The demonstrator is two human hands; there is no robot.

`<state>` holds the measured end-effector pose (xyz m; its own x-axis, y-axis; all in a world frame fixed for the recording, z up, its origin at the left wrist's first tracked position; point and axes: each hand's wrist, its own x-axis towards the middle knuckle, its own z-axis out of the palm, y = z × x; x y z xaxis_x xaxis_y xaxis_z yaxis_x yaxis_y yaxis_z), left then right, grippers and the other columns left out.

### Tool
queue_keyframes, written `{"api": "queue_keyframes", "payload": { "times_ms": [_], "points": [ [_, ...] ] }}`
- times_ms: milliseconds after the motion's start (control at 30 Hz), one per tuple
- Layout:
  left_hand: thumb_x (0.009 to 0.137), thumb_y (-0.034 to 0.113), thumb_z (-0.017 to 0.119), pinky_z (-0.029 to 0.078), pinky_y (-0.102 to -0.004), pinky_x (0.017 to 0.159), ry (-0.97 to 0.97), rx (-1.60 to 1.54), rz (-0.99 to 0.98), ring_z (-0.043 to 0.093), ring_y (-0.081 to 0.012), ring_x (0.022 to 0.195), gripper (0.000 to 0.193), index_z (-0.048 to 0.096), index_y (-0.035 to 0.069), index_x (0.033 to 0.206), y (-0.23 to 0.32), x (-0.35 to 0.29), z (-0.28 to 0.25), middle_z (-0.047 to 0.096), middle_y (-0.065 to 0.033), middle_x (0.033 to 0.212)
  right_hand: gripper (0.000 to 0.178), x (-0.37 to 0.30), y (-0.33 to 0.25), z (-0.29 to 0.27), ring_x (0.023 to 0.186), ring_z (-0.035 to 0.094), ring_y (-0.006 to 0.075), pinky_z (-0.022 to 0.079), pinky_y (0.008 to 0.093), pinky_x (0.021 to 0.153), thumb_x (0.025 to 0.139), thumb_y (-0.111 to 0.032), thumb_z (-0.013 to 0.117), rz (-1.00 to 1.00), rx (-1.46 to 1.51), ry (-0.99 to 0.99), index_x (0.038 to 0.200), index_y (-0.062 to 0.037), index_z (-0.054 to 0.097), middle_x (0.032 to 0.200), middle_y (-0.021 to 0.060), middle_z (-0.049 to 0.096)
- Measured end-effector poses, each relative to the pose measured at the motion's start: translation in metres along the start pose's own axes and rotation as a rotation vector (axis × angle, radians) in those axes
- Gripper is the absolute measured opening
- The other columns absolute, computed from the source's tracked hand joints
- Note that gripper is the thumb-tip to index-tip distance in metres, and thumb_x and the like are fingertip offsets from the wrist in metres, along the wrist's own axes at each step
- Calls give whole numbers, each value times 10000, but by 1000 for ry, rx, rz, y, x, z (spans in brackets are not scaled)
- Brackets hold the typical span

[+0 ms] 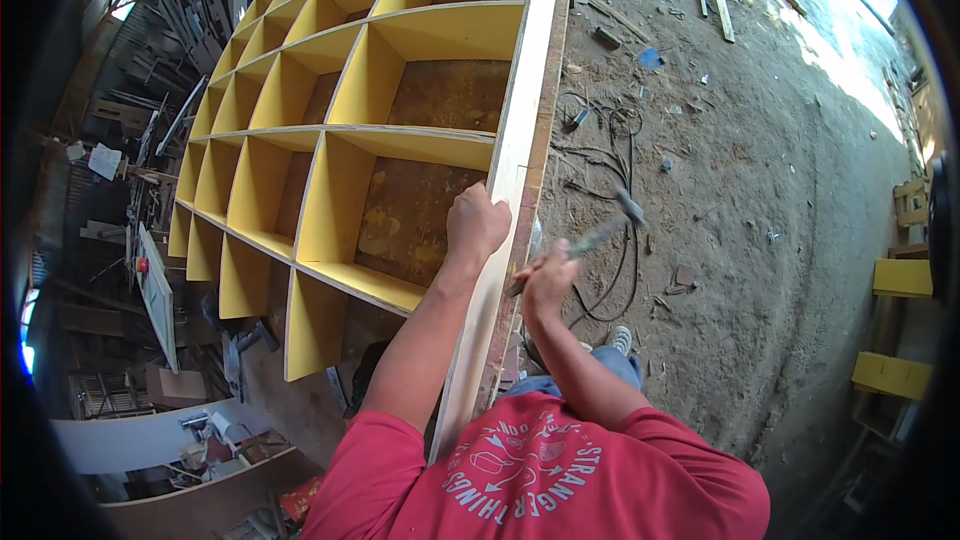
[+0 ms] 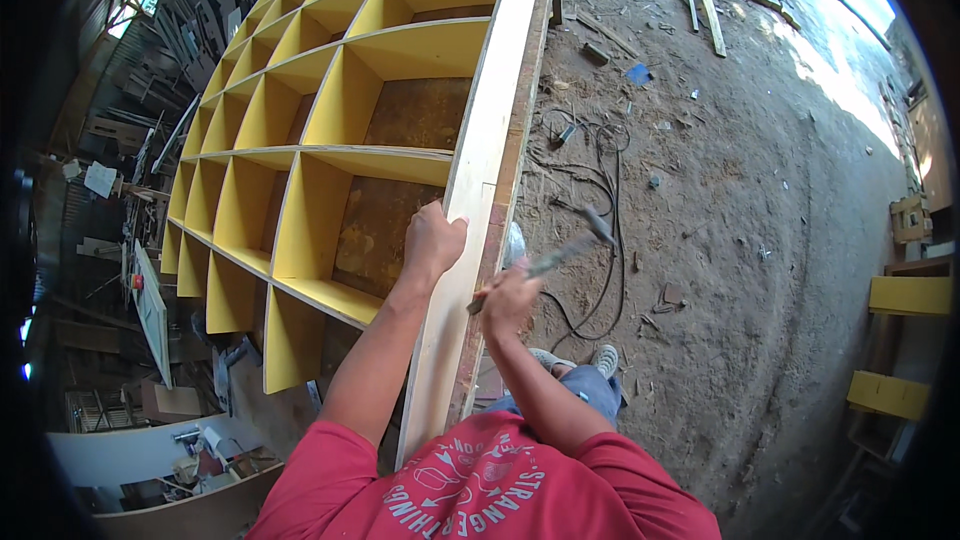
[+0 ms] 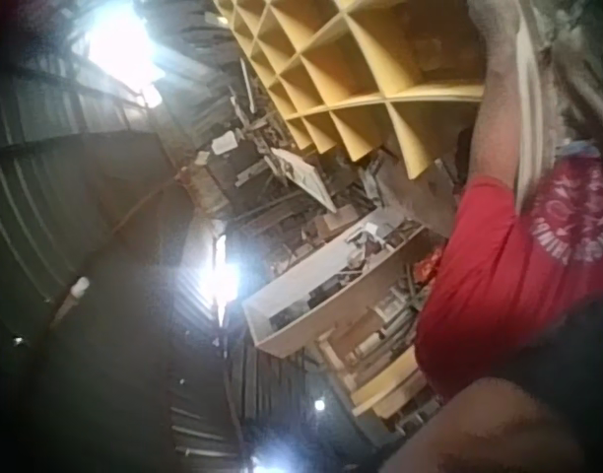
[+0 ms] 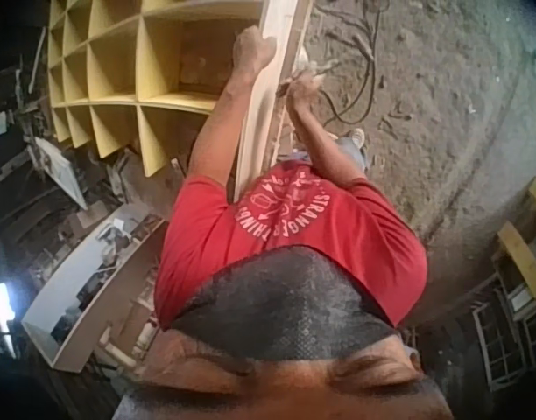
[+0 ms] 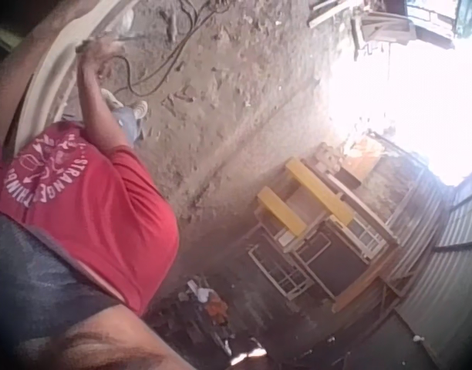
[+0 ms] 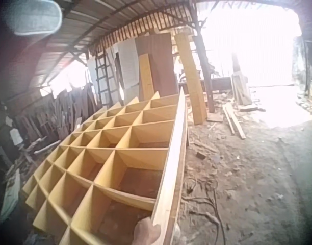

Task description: The person attaches wooden strips to the edges of a shelf frame by positioning the wood pieces by hand and hammering in nails with a hammer.

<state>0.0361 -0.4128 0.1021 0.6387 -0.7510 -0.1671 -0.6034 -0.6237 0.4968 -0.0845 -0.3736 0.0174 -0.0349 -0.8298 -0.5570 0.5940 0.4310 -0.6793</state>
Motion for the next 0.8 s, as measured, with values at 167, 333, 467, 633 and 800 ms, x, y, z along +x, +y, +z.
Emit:
{"api": "queue_keyframes", "payload": {
  "times_ms": [167,333,467,633,800],
  "points": [
    [886,249,715,570,-535,943,15,13,3,718,-490,1038,347,738,-55,1053,1,-2,-4,740,-327,1058,355,9,-4,-6,452,477,112,451,309,376,1151,-405,449,194,-327,-428,1044,-67,433,681,4,464],
    [883,243,710,564,-532,947,-4,-1,-7,716,-483,1051,353,740,-54,1071,5,-2,-1,740,-324,1066,361,2,3,-6,495,493,117,447,314,395,1147,-398,470,30,-92,-189,1005,-66,483,718,6,497],
    [880,236,682,566,-552,939,10,-6,-1,715,-502,1033,335,730,-64,1021,-5,1,-1,732,-342,1046,349,-4,-9,8,435,475,128,457,312,387,1153,-380,456,222,-230,-425,1041,-52,490,660,6,482],
    [878,237,684,566,-556,936,13,20,6,714,-508,1025,346,720,-82,1008,3,0,0,729,-348,1042,314,9,-11,14,441,434,112,433,300,388,1147,-391,478,-9,133,64,1078,-85,475,680,-13,456],
    [886,249,699,567,-550,938,0,10,-4,713,-508,1028,354,723,-75,1025,-4,3,-4,731,-344,1051,326,3,-9,1,445,449,105,415,287,371,1139,-372,511,278,-230,-394,1030,-64,500,710,4,491]
  ]
}}
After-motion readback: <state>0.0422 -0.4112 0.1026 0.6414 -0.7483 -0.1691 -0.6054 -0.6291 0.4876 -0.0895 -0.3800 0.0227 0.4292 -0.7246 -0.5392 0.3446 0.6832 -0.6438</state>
